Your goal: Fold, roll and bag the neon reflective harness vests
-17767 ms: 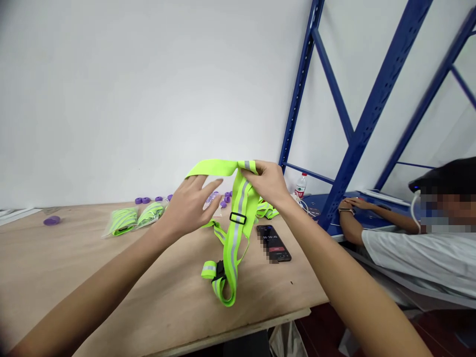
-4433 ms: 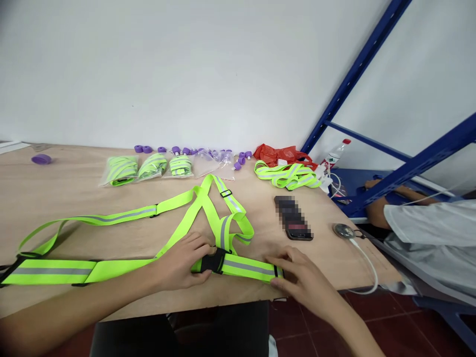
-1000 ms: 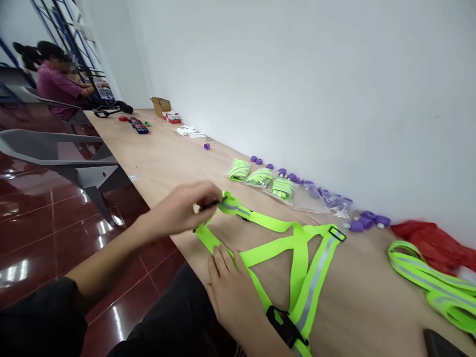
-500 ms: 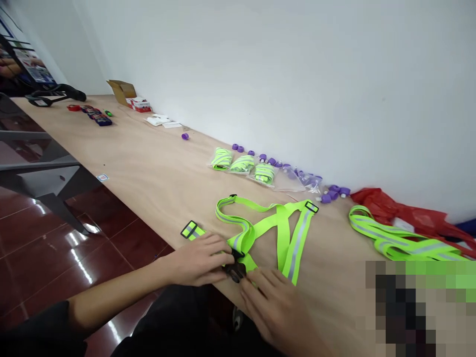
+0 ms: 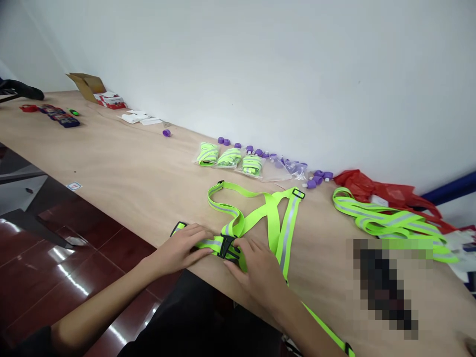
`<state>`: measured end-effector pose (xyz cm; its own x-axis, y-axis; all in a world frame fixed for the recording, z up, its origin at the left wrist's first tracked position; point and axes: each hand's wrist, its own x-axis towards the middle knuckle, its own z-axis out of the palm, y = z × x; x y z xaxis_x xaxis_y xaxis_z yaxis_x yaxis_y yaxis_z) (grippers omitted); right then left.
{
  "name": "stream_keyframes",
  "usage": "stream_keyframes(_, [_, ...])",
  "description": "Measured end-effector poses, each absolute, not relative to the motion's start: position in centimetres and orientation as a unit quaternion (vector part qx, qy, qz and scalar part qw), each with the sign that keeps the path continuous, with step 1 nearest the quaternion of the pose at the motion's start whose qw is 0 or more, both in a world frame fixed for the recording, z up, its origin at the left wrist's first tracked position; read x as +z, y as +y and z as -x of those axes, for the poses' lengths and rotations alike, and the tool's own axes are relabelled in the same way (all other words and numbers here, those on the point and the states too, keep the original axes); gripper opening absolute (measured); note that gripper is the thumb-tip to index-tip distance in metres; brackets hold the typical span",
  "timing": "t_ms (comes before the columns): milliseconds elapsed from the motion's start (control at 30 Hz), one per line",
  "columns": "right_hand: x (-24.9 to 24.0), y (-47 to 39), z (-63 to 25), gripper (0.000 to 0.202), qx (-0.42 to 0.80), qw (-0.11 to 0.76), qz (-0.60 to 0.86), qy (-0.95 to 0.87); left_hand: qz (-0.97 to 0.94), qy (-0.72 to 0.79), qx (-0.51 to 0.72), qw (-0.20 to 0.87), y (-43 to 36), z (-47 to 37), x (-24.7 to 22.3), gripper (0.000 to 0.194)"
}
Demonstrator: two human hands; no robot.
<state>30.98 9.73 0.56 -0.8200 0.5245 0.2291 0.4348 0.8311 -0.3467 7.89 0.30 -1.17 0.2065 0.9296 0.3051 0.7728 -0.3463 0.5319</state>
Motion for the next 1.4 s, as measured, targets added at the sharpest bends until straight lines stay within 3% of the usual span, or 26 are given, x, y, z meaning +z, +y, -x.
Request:
stream_keyframes(200, [-0.8, 10.7, -31.9, 0.049, 0.156, 0.16, 0.229, -0.947, -0.792, 0.529, 0.278, 0.123, 0.8, -6.7, -1.2, 0.022])
stream_keyframes(400, [-0.9, 10.7, -34.4, 0.01, 0.138, 0.138, 0.177, -0.964, -0.797, 0.511, 0.284, 0.15, 1.0, -5.9, -1.2, 0.017])
stream_keyframes(533, [2.4, 14.1, -33.5, 0.028, 0.145, 0.088, 0.111, -0.979, -0.795, 0.514, 0.287, 0.149, 1.0, -6.2, -0.7, 0.015])
stream_keyframes(600, [4.3, 17.2, -30.8, 0.033, 0.138, 0.098, 0.11, -0.979, -0.796, 0.512, 0.287, 0.152, 1.0, -6.3, -0.5, 0.016])
stream_keyframes(767, [6.4, 24.5, -19.1, 0.023, 0.078, 0.084, 0.232, -0.966, -0.795, 0.518, 0.283, 0.14, 1.0, -6.4, -0.4, 0.014])
stream_keyframes(867, [6.0, 26.5, -13.1, 0.038, 0.073, -0.041, 0.276, -0.957, -0.79, 0.537, 0.272, 0.116, 0.8, -6.3, -0.8, 0.016])
stream_keyframes(967, [6.0, 27.3, -10.2, 0.041, 0.079, -0.095, 0.277, -0.953, -0.784, 0.548, 0.272, 0.102, 0.7, -6.2, -1.1, 0.017])
stream_keyframes(1167, [6.9, 27.8, -11.7, 0.024, 0.057, -0.189, 0.271, -0.942, -0.786, 0.541, 0.284, 0.097, 0.5, -6.1, -1.3, 0.018])
stream_keyframes(1400, [7.1, 29.3, -17.6, 0.035, -0.008, -0.138, 0.272, -0.952, -0.784, 0.539, 0.293, 0.093, 0.4, -6.1, -1.9, 0.018])
